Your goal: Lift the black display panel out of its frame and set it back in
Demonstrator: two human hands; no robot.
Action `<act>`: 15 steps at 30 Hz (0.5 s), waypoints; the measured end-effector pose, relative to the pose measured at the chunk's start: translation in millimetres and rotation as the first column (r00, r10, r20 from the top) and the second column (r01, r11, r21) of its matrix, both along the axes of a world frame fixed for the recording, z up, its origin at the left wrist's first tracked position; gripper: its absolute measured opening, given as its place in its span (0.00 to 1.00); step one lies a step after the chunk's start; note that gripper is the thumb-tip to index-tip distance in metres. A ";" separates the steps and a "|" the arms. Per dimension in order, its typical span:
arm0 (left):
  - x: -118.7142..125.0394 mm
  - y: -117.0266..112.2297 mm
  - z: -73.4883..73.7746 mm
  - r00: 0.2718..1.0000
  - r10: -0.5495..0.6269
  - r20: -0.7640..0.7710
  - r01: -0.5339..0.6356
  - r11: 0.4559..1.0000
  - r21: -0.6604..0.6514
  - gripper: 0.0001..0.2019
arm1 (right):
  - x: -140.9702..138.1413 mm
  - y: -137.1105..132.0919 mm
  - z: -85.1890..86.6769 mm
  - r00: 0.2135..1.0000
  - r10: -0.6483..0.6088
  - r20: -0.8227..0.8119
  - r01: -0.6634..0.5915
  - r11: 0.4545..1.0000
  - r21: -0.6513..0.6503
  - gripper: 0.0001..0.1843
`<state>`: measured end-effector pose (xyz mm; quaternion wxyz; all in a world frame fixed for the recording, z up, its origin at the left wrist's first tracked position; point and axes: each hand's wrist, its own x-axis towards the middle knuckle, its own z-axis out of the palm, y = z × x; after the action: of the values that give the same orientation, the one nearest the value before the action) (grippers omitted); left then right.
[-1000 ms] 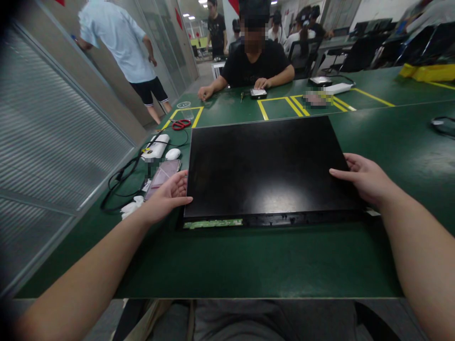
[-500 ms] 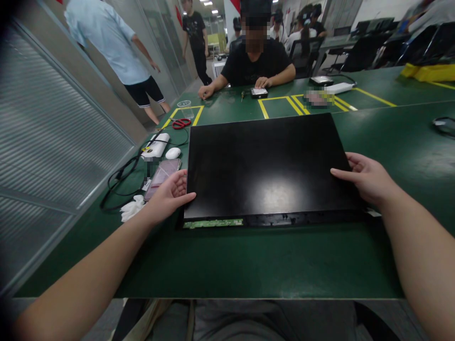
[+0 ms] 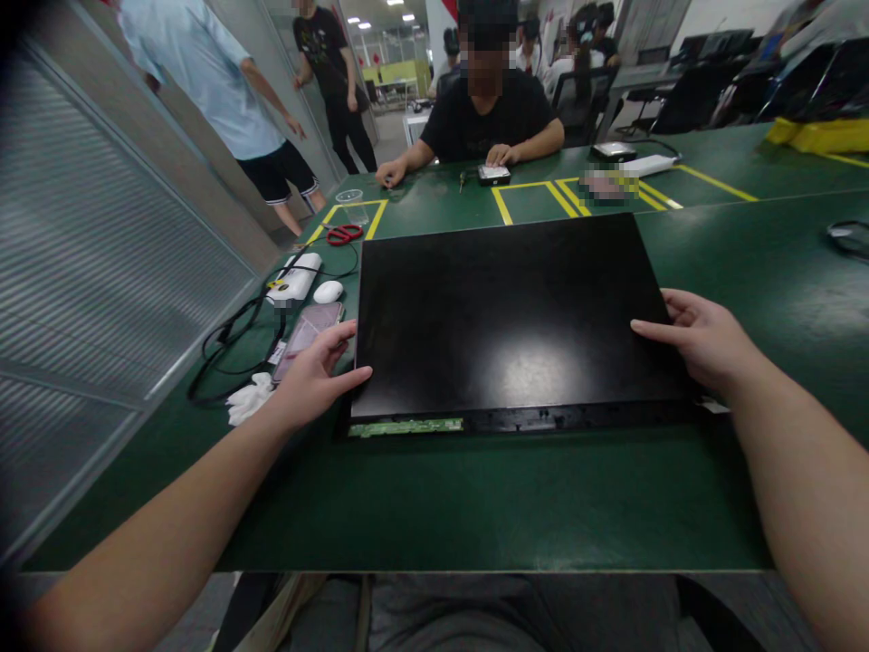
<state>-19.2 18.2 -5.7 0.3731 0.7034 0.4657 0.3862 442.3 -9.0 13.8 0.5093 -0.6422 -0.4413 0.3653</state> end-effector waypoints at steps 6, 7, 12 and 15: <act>-0.7 1.2 -3.0 1.000 0.026 -0.018 -0.026 0.999 -0.029 0.28 | -1.5 1.1 0.2 1.000 -0.022 0.006 0.022 1.000 -0.014 0.25; 0.6 0.7 -2.4 1.000 0.024 -0.005 -0.024 0.999 -0.040 0.28 | -2.5 0.6 1.0 1.000 -0.027 0.010 0.027 1.000 -0.013 0.25; 4.5 -1.4 -0.7 0.999 0.008 0.040 -0.006 0.999 -0.053 0.28 | -7.9 -4.3 8.9 0.998 -0.051 0.047 0.050 0.999 0.014 0.25; 4.6 -1.3 -1.5 0.998 -0.005 0.055 0.008 0.999 -0.046 0.28 | -9.5 -6.3 12.0 0.997 -0.046 0.064 0.046 0.999 0.003 0.25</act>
<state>-14.6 16.8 -7.2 0.4031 0.6853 0.4619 0.3931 432.8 -15.3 25.8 0.5037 -0.6631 -0.4427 0.3326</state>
